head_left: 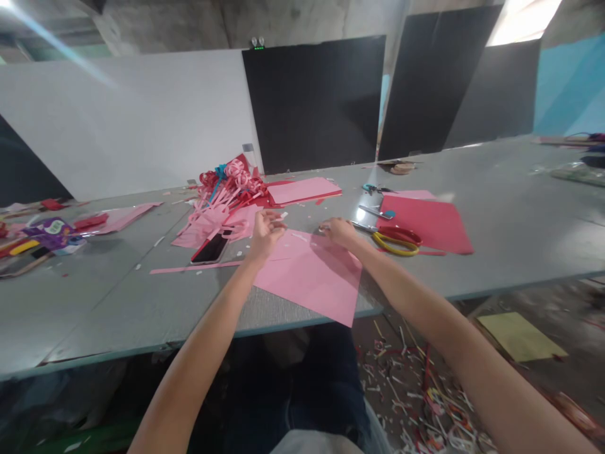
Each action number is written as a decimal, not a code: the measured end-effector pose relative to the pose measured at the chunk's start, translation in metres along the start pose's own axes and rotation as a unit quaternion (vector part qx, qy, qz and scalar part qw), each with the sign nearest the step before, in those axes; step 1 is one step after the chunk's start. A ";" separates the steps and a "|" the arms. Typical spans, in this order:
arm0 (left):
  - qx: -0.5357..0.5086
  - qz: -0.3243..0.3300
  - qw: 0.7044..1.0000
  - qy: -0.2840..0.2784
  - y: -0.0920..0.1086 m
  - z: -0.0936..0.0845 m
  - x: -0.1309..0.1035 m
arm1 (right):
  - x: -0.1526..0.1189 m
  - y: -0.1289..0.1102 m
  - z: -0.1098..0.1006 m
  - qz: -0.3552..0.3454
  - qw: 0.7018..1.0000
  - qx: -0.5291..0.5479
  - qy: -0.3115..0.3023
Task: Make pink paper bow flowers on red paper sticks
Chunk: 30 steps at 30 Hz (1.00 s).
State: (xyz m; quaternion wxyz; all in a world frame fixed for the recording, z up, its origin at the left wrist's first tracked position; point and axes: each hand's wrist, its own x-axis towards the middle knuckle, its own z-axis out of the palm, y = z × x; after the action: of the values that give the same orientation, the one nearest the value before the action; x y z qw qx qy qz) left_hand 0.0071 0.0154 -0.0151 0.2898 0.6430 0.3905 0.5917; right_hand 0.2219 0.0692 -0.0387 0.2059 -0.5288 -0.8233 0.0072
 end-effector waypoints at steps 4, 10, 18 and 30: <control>-0.044 -0.078 0.993 -0.083 -0.008 0.001 -0.003 | -0.004 -0.030 -0.003 -0.020 0.970 0.221 0.102; -0.033 -0.087 0.987 -0.130 -0.004 0.003 -0.010 | -0.015 -0.049 -0.006 -0.030 0.879 0.453 0.146; -0.018 -0.134 0.973 -0.187 0.005 0.000 -0.012 | -0.016 -0.051 -0.006 -0.012 0.883 0.449 0.137; -0.025 -0.148 0.975 -0.165 0.006 0.006 -0.012 | -0.018 -0.051 -0.009 -0.013 0.915 0.361 0.181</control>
State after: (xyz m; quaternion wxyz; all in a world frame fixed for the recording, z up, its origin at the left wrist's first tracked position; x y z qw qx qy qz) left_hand 0.0137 0.0026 -0.0168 0.4501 0.6593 0.4134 0.4379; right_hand 0.1874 0.0289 -0.0253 0.5288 -0.3999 -0.7199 0.2056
